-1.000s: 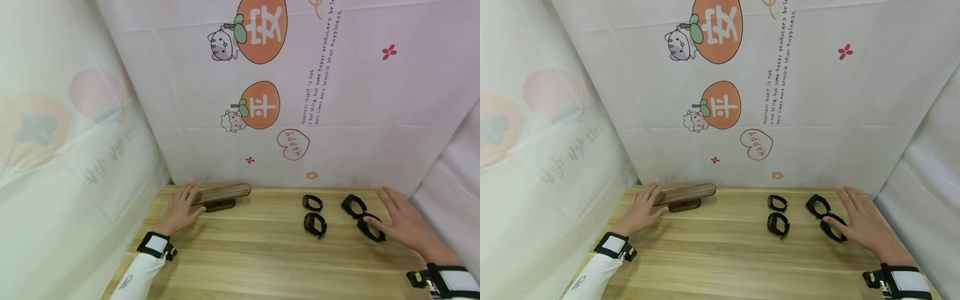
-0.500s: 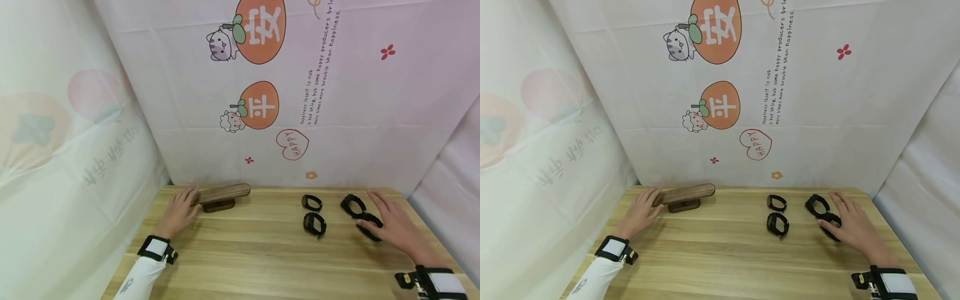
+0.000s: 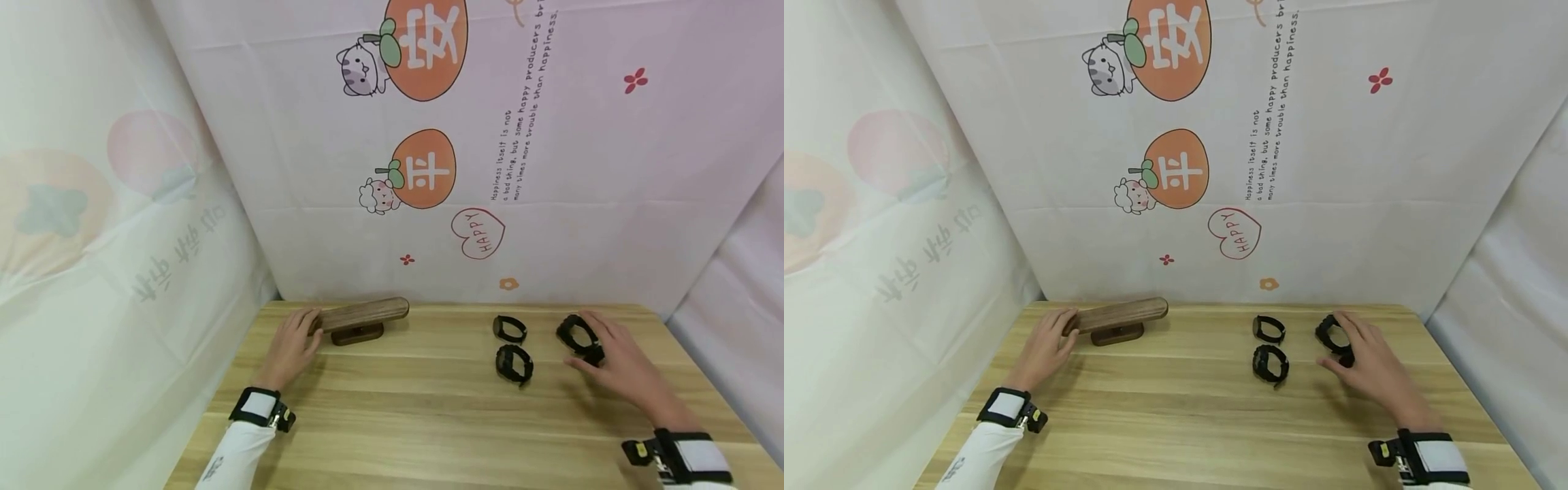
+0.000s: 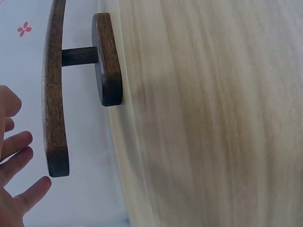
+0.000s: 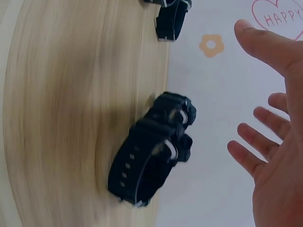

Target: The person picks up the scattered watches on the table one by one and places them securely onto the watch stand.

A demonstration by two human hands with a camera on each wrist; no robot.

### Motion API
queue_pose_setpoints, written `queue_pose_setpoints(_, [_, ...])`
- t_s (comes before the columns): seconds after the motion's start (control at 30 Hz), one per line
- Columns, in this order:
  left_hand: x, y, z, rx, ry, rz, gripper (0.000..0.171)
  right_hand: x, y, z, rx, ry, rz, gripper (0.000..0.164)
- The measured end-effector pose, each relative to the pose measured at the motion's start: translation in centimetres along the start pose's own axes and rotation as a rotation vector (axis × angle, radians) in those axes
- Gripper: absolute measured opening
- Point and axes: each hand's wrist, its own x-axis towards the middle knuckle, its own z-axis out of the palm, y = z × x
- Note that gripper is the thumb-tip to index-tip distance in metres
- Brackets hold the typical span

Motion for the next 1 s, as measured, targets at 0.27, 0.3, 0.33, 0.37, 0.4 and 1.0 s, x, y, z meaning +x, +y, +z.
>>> queue_pose_setpoints(0.27, [-0.3,-0.2,0.5,-0.014,0.070,0.005,0.048,1.0,-0.9,1.5,0.028,0.028,-0.061,0.098])
queue_pose_setpoints(0.3, [-0.4,-0.2,0.6,-0.016,0.080,0.009,0.049,1.2,-1.1,1.7,0.033,0.033,-0.068,0.096])
queue_pose_setpoints(0.33, [-0.4,-0.3,0.6,-0.016,0.089,0.014,0.050,1.3,-1.3,1.8,0.040,0.034,-0.071,0.094])
queue_pose_setpoints(0.37, [-0.4,-0.3,0.7,-0.014,0.096,0.018,0.050,1.4,-1.5,2.0,0.047,0.033,-0.074,0.092])
queue_pose_setpoints(0.4, [-0.4,-0.4,0.8,-0.013,0.102,0.019,0.051,1.5,-1.7,2.2,0.054,0.030,-0.071,0.089])
queue_pose_setpoints(1.0, [-0.7,-0.4,1.4,-0.035,0.154,-0.070,0.051,3.8,-4.8,5.8,0.111,0.018,-0.103,0.060])
